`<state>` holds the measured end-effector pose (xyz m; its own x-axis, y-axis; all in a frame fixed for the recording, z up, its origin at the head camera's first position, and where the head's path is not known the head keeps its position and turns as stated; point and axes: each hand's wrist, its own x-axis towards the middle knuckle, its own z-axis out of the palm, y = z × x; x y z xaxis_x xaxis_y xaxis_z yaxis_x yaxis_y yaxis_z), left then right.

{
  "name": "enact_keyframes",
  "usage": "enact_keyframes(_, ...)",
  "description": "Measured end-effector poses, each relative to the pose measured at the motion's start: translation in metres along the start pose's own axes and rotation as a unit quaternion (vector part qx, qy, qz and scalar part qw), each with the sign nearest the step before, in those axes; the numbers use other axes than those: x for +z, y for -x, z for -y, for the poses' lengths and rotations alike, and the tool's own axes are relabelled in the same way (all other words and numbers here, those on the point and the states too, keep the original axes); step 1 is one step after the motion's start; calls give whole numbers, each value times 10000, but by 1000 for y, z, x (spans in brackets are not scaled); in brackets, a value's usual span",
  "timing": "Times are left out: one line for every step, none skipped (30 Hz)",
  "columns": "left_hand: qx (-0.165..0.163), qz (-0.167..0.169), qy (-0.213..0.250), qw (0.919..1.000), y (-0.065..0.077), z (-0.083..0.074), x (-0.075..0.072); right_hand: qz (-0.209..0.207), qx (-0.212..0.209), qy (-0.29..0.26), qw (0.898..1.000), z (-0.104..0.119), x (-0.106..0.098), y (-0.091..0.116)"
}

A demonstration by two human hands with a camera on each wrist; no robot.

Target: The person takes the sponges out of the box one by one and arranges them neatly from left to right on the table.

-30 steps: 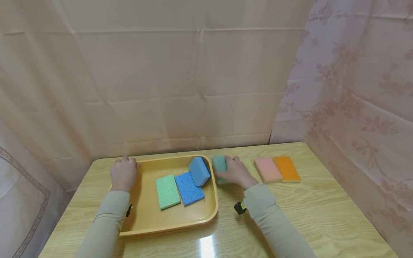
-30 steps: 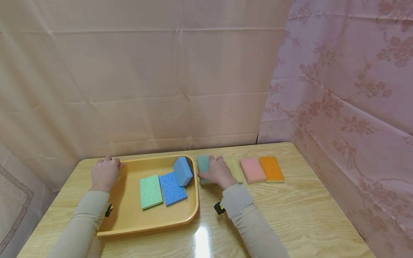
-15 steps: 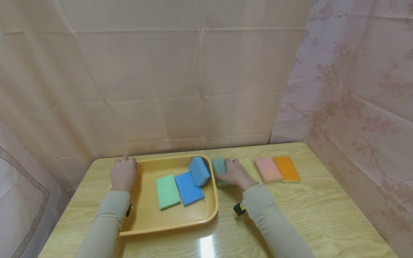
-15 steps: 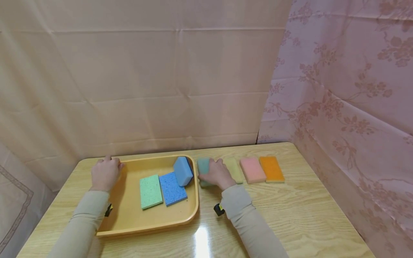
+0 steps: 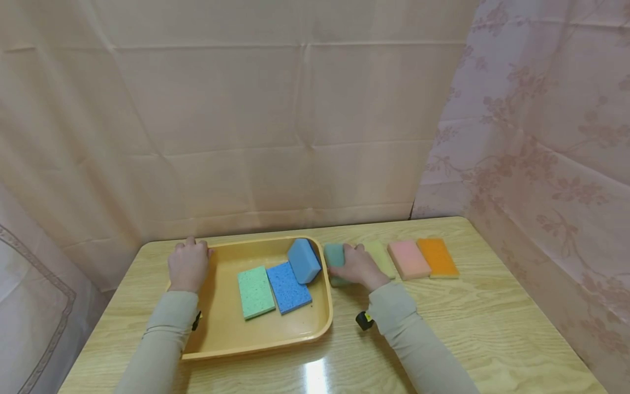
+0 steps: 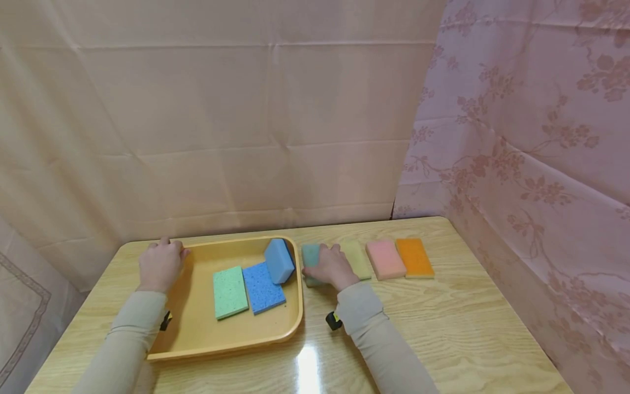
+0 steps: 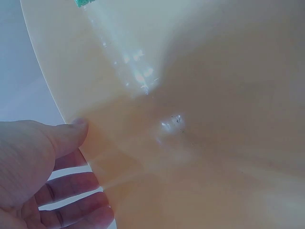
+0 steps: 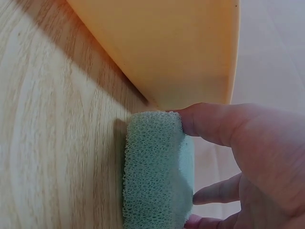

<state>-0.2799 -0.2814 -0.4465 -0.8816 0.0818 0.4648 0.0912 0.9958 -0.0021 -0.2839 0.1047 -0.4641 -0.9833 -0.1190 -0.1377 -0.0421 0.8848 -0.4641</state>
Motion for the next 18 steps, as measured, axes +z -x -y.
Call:
enact_keyframes(-17, 10, 19, 10000, 0, 0, 0, 4, -6, 9, 10000, 0, 0, 0)
enact_keyframes(-25, 11, 27, 10000, 0, 0, 0, 4, -13, 13, 10000, 0, 1, 0)
enact_keyframes(-33, 13, 40, 10000, 0, 0, 0, 6, -15, 17, 10000, -1, 1, -1)
enact_keyframes(-37, 8, 47, 10000, 0, 0, 0, 4, -18, 16, 10000, -1, 2, -1)
enact_keyframes(-32, -10, 51, 10000, 0, 0, 1, 8, -11, 13, 10000, -1, 2, 0)
enact_keyframes(-30, -24, 50, 10000, 0, 0, 1, 9, 0, 11, 10000, -1, 2, 0)
enact_keyframes(-31, -30, 47, 10000, 0, 0, 1, 15, 20, 8, 10000, 0, 2, 0)
enact_keyframes(-28, -33, 41, 10000, 0, 1, 1, 13, 31, 3, 10000, 0, 3, 0)
enact_keyframes(-26, -28, 34, 10000, 0, 1, 1, 14, 44, 1, 10000, 0, 3, 1)
enact_keyframes(-23, -31, 25, 10000, 0, 1, 1, 14, 47, 16, 10000, 0, 3, 1)
enact_keyframes(-22, -31, 23, 10000, 0, 1, 1, 13, 54, 47, 10000, 1, 3, 1)
enact_keyframes(-25, -29, 25, 10000, 0, 1, 1, 18, 66, 78, 9999, 1, 3, 2)
enact_keyframes(-26, -32, 23, 10000, 0, 1, 1, 24, 71, 106, 9999, 1, 3, 2)
enact_keyframes(-28, -29, 22, 10000, 0, 1, 1, 32, 71, 131, 9999, 1, 4, 2)
enact_keyframes(-27, -32, 24, 10000, 0, 1, 2, 41, 73, 143, 9999, 2, 4, 2)
enact_keyframes(-32, -34, 28, 10000, 0, 1, 2, 41, 62, 152, 9999, 2, 4, 2)
enact_keyframes(-40, -36, 27, 10000, 0, 1, 2, 44, 57, 157, 9999, 2, 4, 2)
enact_keyframes(-44, -39, 26, 10000, 0, 1, 2, 47, 55, 147, 9999, 2, 5, 2)
